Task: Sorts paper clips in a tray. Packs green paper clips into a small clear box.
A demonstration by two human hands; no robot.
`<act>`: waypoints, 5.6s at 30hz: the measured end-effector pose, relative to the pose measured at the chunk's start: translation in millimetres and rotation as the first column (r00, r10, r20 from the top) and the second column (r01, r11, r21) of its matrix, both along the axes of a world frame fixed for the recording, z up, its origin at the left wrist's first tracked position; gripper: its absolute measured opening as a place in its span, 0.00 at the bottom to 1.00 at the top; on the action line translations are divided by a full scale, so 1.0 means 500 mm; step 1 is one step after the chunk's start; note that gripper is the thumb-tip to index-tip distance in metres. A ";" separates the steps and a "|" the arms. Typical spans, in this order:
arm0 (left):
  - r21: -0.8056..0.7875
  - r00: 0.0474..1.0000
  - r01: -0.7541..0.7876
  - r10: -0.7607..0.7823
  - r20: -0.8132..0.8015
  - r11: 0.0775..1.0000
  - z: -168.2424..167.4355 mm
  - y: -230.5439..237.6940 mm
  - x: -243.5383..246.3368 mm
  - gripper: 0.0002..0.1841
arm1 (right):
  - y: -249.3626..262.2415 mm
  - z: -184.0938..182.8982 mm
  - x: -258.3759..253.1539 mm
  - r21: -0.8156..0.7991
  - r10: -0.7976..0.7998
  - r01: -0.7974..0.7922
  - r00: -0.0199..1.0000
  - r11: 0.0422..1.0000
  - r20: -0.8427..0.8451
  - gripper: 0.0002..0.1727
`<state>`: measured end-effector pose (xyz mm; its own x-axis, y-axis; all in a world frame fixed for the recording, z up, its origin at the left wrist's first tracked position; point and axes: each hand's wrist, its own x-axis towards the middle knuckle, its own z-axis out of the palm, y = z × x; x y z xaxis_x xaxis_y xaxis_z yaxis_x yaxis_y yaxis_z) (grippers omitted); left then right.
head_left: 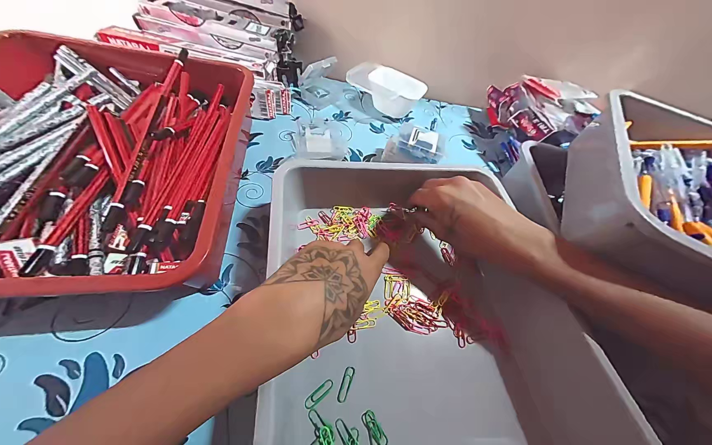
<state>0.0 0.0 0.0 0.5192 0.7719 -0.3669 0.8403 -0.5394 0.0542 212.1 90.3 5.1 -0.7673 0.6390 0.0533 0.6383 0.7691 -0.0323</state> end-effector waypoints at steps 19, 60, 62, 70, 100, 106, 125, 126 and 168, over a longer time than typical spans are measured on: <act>0.276 0.832 -0.237 0.048 0.553 0.931 0.006 0.000 -0.023 0.14 | -0.023 0.026 0.012 -0.370 -0.285 0.170 0.916 0.913 -0.282 0.04; 0.401 0.701 -0.455 0.041 0.712 0.795 -0.009 0.061 -0.044 0.14 | -0.239 0.004 -0.081 -0.069 0.309 -0.320 0.941 0.945 -0.135 0.12; 0.333 0.802 -0.362 0.109 0.588 0.871 -0.005 0.059 -0.051 0.12 | -0.185 0.022 -0.081 0.000 0.175 -0.175 0.984 0.985 -0.042 0.11; 0.262 0.991 -0.107 0.081 0.107 0.959 0.004 0.038 -0.041 0.18 | -0.029 0.033 -0.077 -0.133 -0.125 0.164 0.957 0.977 0.262 0.09; 0.277 0.849 -0.278 0.101 0.518 0.920 0.006 0.048 -0.062 0.08 | 0.003 0.030 -0.049 -0.334 -0.092 0.066 0.994 0.940 -0.062 0.05; 0.350 0.977 -0.167 0.107 0.186 0.922 -0.028 0.064 -0.070 0.12 | 0.007 0.019 -0.061 -0.400 -0.105 0.077 0.993 0.913 -0.049 0.06; 0.265 0.838 -0.315 0.137 0.528 0.911 -0.010 0.059 -0.072 0.04 | 0.008 0.033 -0.066 -0.372 0.046 -0.064 0.997 0.926 -0.056 0.09; 0.256 0.837 -0.319 0.144 0.529 0.912 -0.008 0.057 -0.072 0.02 | 0.007 0.033 -0.066 -0.377 0.050 -0.066 0.997 0.924 -0.053 0.10; 0.385 0.787 -0.240 -0.054 0.614 0.891 -0.011 0.070 -0.056 0.08 | -0.007 0.009 -0.055 -0.433 -0.028 -0.160 0.918 0.887 -0.397 0.18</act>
